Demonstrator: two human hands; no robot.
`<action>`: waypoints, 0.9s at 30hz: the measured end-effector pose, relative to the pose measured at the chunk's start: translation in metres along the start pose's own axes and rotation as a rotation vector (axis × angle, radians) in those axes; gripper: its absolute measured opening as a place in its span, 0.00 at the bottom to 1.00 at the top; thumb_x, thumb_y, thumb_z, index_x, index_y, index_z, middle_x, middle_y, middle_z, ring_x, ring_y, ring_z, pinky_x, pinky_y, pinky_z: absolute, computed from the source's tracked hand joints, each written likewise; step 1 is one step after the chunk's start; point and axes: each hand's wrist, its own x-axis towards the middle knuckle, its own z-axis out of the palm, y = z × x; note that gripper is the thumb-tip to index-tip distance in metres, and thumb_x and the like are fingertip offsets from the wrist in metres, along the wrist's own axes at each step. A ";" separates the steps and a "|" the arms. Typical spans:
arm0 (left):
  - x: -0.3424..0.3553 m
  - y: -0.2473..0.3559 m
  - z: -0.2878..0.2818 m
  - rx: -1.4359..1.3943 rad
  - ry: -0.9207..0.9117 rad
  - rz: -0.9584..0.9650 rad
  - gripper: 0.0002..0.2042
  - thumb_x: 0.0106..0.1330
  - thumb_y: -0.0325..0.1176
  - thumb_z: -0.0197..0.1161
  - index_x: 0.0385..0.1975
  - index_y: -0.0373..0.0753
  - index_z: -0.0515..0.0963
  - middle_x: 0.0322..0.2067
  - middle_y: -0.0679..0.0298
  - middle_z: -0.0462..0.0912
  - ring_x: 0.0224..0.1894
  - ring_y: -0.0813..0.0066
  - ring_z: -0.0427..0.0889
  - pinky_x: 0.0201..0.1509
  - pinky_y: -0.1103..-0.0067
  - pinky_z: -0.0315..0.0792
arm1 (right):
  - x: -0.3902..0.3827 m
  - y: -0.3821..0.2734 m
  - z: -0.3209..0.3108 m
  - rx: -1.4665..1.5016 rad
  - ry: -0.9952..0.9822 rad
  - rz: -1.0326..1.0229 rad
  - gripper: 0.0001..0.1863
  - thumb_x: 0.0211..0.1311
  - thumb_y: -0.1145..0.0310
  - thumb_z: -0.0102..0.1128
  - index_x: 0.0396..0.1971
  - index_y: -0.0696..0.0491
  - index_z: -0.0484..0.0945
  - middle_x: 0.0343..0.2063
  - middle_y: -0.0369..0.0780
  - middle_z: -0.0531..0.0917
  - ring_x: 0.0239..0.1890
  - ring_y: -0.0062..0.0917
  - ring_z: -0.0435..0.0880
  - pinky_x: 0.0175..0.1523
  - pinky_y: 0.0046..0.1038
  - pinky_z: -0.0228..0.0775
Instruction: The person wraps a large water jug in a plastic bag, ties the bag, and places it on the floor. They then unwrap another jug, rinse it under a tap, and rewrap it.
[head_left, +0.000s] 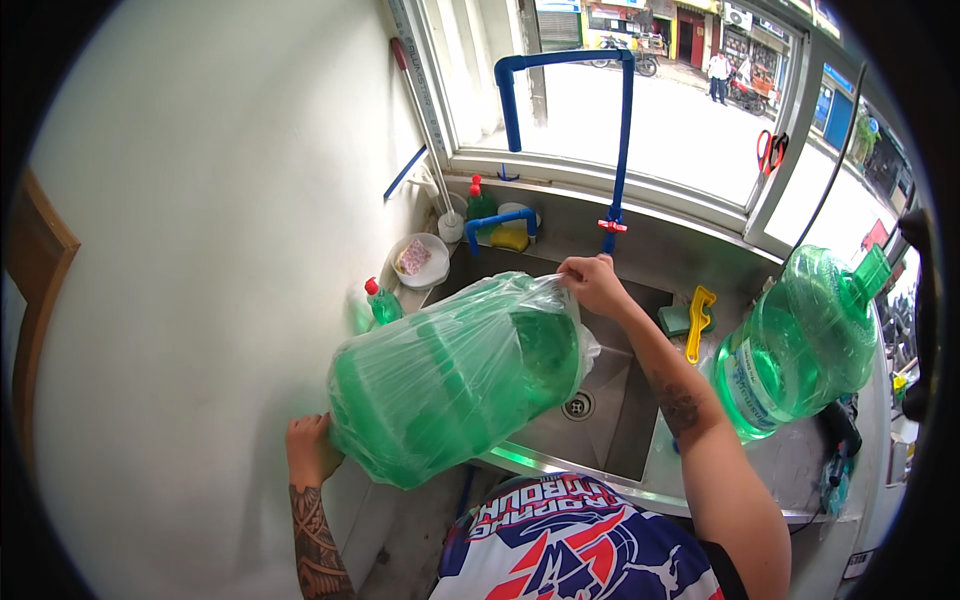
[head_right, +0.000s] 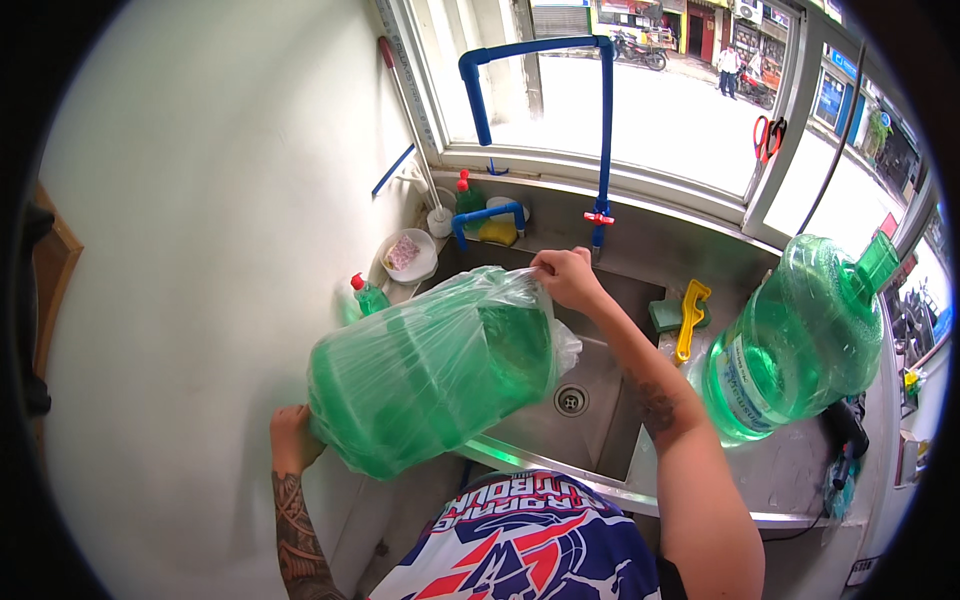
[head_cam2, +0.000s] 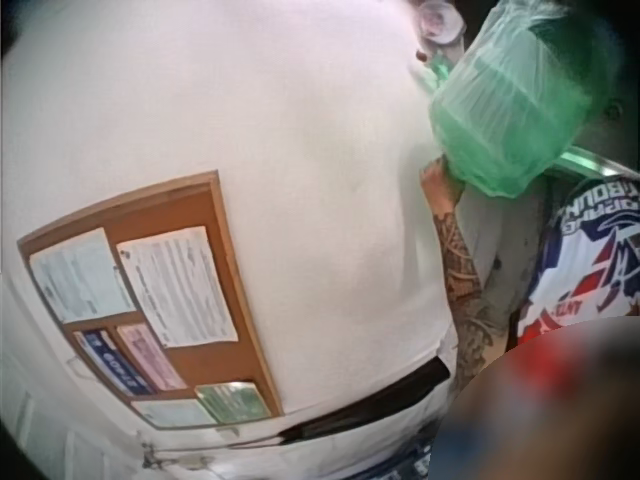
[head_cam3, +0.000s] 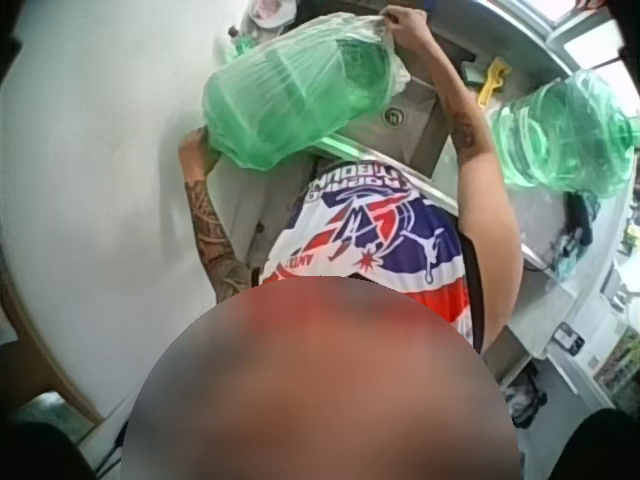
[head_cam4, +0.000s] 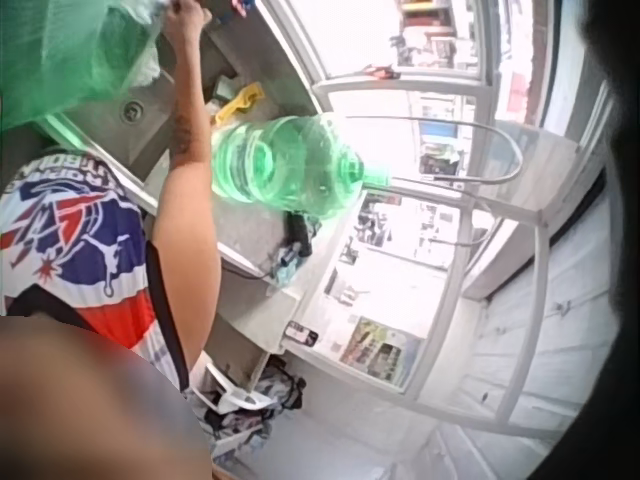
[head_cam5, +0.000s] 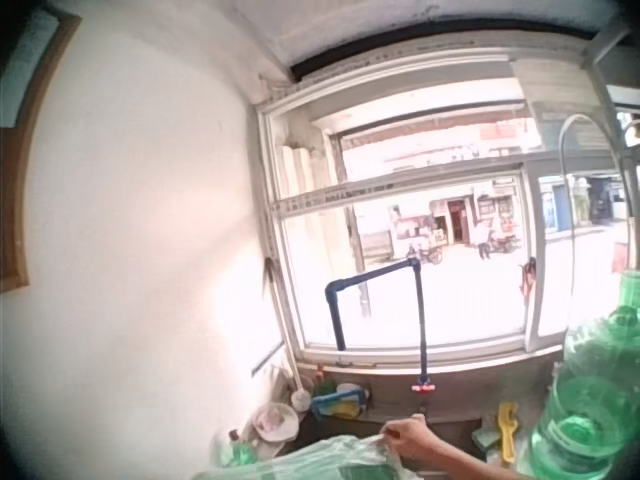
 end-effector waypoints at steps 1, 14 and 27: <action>-0.003 -0.006 0.005 -0.005 0.046 0.005 0.15 0.42 0.33 0.69 0.32 0.38 0.78 0.24 0.59 0.77 0.31 0.60 0.76 0.41 0.69 0.67 | 0.002 0.017 0.007 0.060 0.024 0.104 0.05 0.58 0.69 0.62 0.33 0.54 0.83 0.18 0.36 0.79 0.23 0.24 0.73 0.46 0.31 0.64; -0.082 -0.056 0.082 -0.433 0.089 -0.246 0.14 0.48 0.36 0.69 0.34 0.39 0.81 0.31 0.55 0.81 0.36 0.51 0.78 0.42 0.64 0.71 | -0.128 0.261 0.104 -0.001 0.152 0.886 0.13 0.55 0.57 0.60 0.35 0.46 0.85 0.34 0.42 0.86 0.41 0.38 0.85 0.45 0.38 0.74; -0.083 0.033 0.032 -0.490 -0.130 -0.547 0.26 0.41 0.48 0.76 0.37 0.36 0.81 0.32 0.51 0.85 0.38 0.52 0.84 0.39 0.67 0.77 | -0.247 0.147 0.121 -0.486 -0.907 0.350 0.11 0.56 0.62 0.55 0.33 0.45 0.85 0.37 0.42 0.86 0.45 0.36 0.84 0.58 0.42 0.63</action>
